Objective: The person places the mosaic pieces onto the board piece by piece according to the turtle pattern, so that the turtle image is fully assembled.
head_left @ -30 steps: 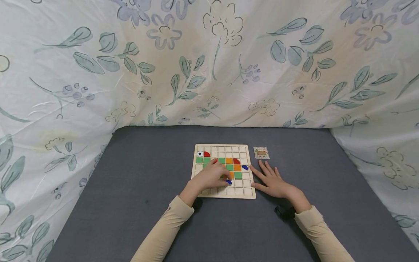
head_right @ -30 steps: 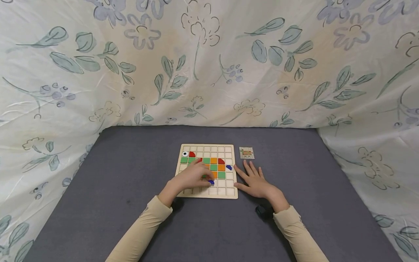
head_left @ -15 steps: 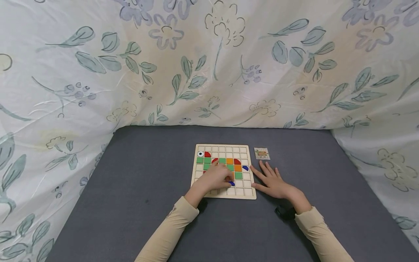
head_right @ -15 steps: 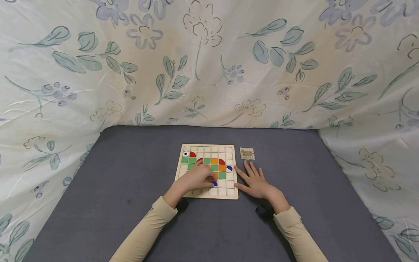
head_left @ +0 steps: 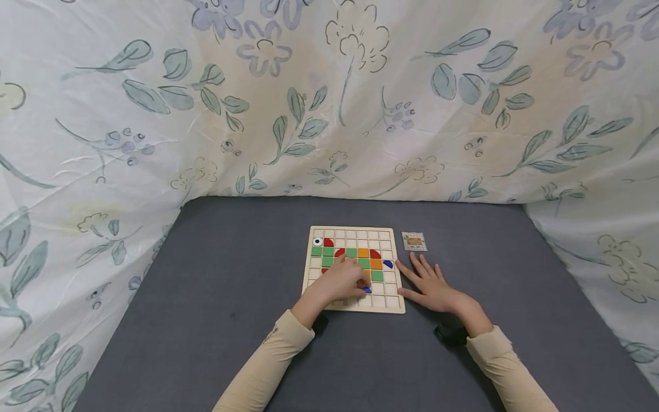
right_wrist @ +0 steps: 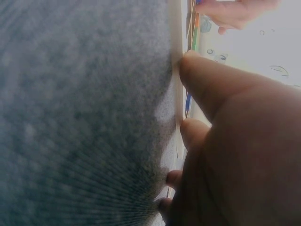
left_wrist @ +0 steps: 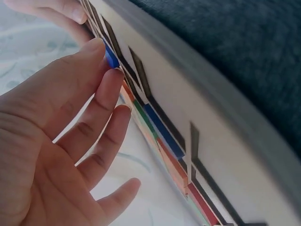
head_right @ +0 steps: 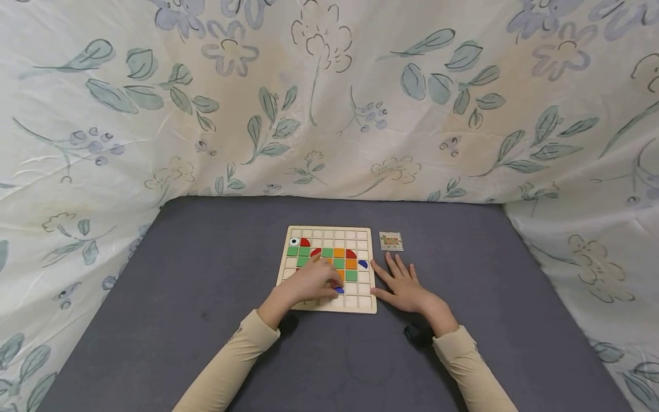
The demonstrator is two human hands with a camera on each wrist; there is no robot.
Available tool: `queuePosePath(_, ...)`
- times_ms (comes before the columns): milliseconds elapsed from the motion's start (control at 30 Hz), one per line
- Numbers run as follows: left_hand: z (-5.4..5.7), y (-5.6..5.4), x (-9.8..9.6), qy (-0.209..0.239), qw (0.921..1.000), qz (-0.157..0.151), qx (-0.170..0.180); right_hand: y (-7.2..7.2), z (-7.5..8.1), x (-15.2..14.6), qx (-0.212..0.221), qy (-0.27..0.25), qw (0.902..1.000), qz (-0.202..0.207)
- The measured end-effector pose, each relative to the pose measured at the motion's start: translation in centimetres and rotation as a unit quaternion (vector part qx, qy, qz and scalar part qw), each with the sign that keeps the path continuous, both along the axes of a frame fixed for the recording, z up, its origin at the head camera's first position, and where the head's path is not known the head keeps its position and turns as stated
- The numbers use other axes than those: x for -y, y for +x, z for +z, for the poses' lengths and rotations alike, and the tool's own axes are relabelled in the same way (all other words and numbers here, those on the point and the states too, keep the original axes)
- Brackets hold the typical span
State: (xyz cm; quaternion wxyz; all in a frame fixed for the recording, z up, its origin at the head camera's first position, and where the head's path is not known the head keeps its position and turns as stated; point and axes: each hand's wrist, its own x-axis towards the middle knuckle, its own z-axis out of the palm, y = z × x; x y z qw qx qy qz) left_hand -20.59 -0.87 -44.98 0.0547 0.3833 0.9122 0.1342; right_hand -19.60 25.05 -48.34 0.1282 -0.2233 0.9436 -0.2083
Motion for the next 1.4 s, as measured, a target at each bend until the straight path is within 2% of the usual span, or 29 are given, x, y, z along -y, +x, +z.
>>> queuePosePath(167, 0.5, 0.0, -0.5, -0.006, 0.9999, -0.012, -0.002, 0.3, -0.1, -0.7, 0.000, 0.002, 1.0000, -0.003)
queuePosePath(400, 1.2, -0.3, -0.4, -0.004, 0.9999, 0.002, -0.012, 0.6, 0.9, -0.9, 0.010, 0.009, 0.9998, -0.013)
queuePosePath(767, 1.2, -1.2, 2.5, 0.026, 0.9989, 0.039, -0.004, 0.5, 1.1, -0.6, 0.017, 0.017, 0.9997, 0.002)
queuePosePath(867, 1.0, -1.5, 3.7, 0.044, 0.9973, 0.058, -0.009, 0.5, 1.3, -1.1, 0.030, 0.016, 0.9992, 0.018)
queuePosePath(1000, 0.9, -2.0, 5.8, 0.065, 0.9937, 0.091, -0.010, 0.2, 1.9, -2.2, 0.070, 0.002, 0.9972, 0.027)
queuePosePath(1100, 0.9, -2.2, 7.2, 0.084, 0.9894, 0.118, -0.004, 0.0, 2.7, -3.4, 0.097, -0.010, 0.9952, 0.007)
queuePosePath(1200, 0.9, -2.4, 8.7, 0.095, 0.9847, 0.146, -0.007, -0.3, 3.2, -4.7, 0.106, -0.013, 0.9940, -0.022)
queuePosePath(1400, 0.1, -2.4, 11.8, 0.084, 0.9761, 0.197, -0.035, -0.8, 2.8, -6.7, 0.085, -0.037, 0.9943, -0.052)
